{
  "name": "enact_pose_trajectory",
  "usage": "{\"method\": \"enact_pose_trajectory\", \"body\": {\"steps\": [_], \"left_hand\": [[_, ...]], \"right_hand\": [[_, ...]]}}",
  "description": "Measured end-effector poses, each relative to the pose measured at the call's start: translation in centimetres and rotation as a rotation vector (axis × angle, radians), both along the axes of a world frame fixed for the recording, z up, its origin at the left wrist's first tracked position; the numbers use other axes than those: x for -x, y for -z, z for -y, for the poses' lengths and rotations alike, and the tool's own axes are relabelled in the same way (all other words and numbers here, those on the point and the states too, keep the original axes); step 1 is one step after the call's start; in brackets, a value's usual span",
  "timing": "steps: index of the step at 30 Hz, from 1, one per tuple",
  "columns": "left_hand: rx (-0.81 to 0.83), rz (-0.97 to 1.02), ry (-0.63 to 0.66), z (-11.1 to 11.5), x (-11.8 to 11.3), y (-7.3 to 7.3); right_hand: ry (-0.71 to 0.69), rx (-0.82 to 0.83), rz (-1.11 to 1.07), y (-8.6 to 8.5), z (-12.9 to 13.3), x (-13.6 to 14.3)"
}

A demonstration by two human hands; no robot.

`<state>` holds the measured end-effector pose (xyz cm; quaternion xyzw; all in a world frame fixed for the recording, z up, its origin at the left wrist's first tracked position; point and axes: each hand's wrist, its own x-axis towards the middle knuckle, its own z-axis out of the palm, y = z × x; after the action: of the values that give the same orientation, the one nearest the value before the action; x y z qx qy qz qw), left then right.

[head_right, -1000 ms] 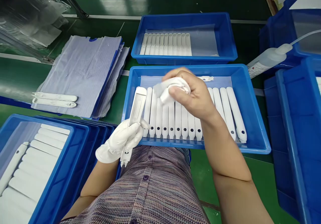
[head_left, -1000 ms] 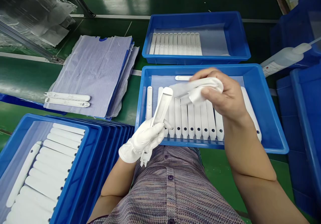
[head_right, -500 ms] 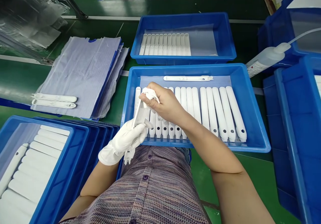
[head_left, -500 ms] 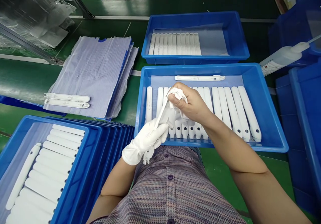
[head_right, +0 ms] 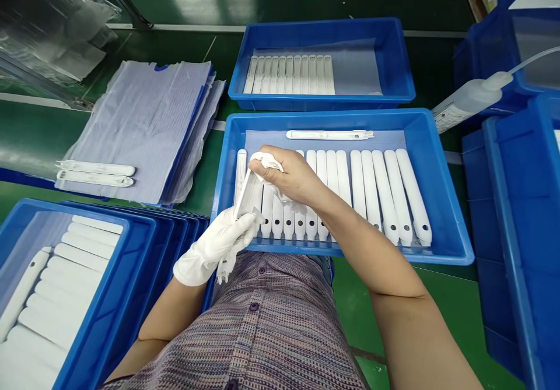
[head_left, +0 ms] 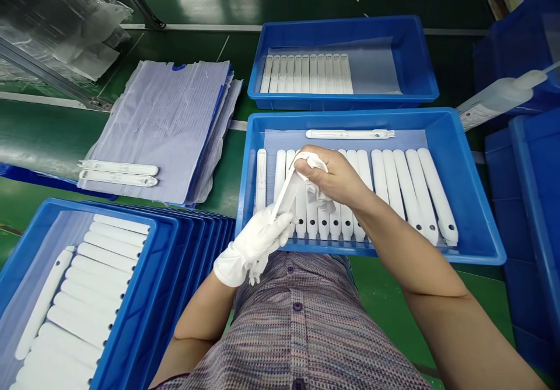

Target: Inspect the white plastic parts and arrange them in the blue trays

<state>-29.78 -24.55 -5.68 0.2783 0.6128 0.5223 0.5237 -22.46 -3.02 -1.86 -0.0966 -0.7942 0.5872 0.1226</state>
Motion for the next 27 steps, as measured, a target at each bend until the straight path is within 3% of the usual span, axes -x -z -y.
{"method": "enact_pose_trajectory", "body": {"steps": [3, 8, 10, 17, 23, 27], "left_hand": [[-0.017, 0.047, 0.000, -0.2, -0.1, 0.0], [-0.058, 0.126, -0.004, -0.4, -0.3, -0.6], [-0.052, 0.129, 0.007, -0.3, -0.2, -0.8], [-0.021, -0.113, 0.059, -0.2, 0.3, -1.4], [-0.033, 0.013, 0.082, -0.3, 0.2, -1.5], [-0.028, -0.072, 0.053, -0.5, 0.2, -1.8]], "right_hand": [[-0.006, 0.026, -0.014, 0.1, 0.1, 0.1], [-0.182, 0.181, 0.015, -0.5, -0.9, -0.7], [-0.214, 0.171, 0.050, -0.8, -1.1, -1.0], [-0.071, 0.056, 0.100, -1.2, -0.6, -1.0], [-0.116, 0.086, 0.070, -1.2, -0.8, -1.0], [-0.056, 0.104, 0.069, -1.4, -0.5, -0.9]]}}
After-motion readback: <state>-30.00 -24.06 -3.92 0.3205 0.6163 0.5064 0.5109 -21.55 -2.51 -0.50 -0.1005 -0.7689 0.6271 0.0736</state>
